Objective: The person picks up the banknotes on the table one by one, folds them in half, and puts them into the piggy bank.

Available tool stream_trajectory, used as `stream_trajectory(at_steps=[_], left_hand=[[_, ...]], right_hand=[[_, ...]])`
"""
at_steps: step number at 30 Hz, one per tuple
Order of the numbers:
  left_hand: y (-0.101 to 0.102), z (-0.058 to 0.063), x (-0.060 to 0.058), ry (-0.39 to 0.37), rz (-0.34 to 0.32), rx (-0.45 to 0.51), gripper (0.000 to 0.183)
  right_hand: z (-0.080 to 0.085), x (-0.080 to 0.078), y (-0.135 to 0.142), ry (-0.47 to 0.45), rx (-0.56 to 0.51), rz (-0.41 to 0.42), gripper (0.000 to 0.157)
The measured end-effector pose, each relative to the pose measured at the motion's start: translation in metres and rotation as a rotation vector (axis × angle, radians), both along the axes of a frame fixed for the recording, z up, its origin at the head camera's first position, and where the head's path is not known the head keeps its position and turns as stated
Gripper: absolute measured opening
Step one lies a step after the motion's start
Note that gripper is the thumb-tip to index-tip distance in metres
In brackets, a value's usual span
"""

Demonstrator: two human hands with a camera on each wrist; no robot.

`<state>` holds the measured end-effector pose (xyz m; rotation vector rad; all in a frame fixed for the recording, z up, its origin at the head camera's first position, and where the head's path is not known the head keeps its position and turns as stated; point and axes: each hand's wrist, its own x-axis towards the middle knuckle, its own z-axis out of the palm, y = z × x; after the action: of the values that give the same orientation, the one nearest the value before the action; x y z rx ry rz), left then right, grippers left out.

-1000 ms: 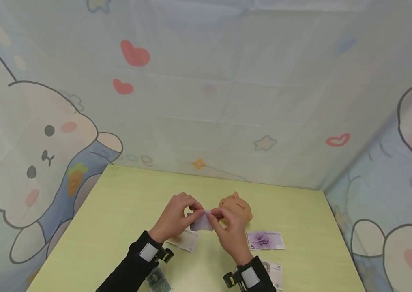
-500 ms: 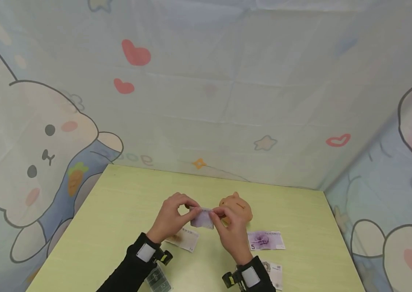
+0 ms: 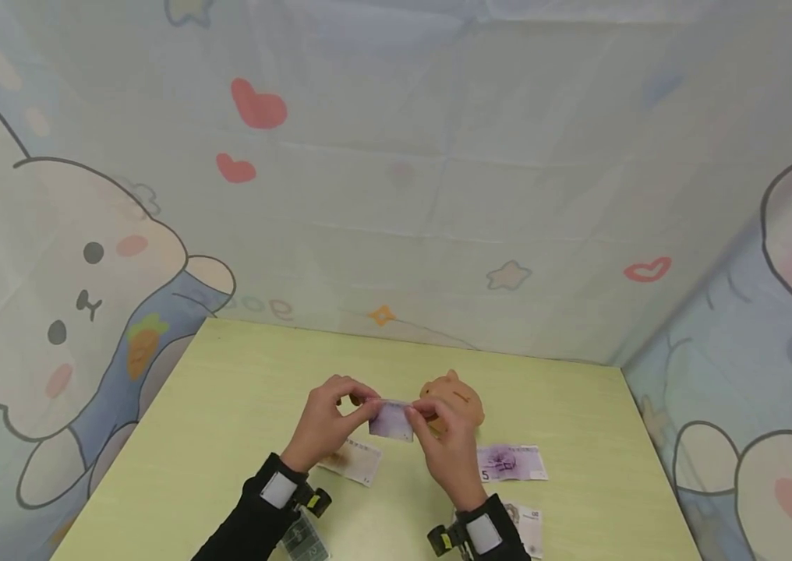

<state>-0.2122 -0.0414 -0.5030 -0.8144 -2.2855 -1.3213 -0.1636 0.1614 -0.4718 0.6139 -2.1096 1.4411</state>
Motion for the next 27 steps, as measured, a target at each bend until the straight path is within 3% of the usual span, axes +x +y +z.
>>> stream_trajectory(at_steps=[5, 11, 22, 27], left_hand=[[0.000, -0.005, 0.004, -0.041, 0.022, 0.033, 0.008], [0.003, -0.014, 0.005, -0.062, 0.016, 0.064, 0.008], [0.010, -0.028, 0.008, -0.033, 0.055, 0.124, 0.010], [0.014, -0.031, 0.012, -0.062, 0.091, 0.155, 0.010]], right_hand=[[-0.002, 0.000, 0.001, -0.037, -0.015, 0.006, 0.016], [-0.006, -0.003, 0.002, -0.017, -0.040, 0.002, 0.017], [-0.008, -0.006, 0.006, 0.015, -0.095, 0.027, 0.019], [-0.009, -0.005, 0.007, -0.040, -0.111, 0.025, 0.015]])
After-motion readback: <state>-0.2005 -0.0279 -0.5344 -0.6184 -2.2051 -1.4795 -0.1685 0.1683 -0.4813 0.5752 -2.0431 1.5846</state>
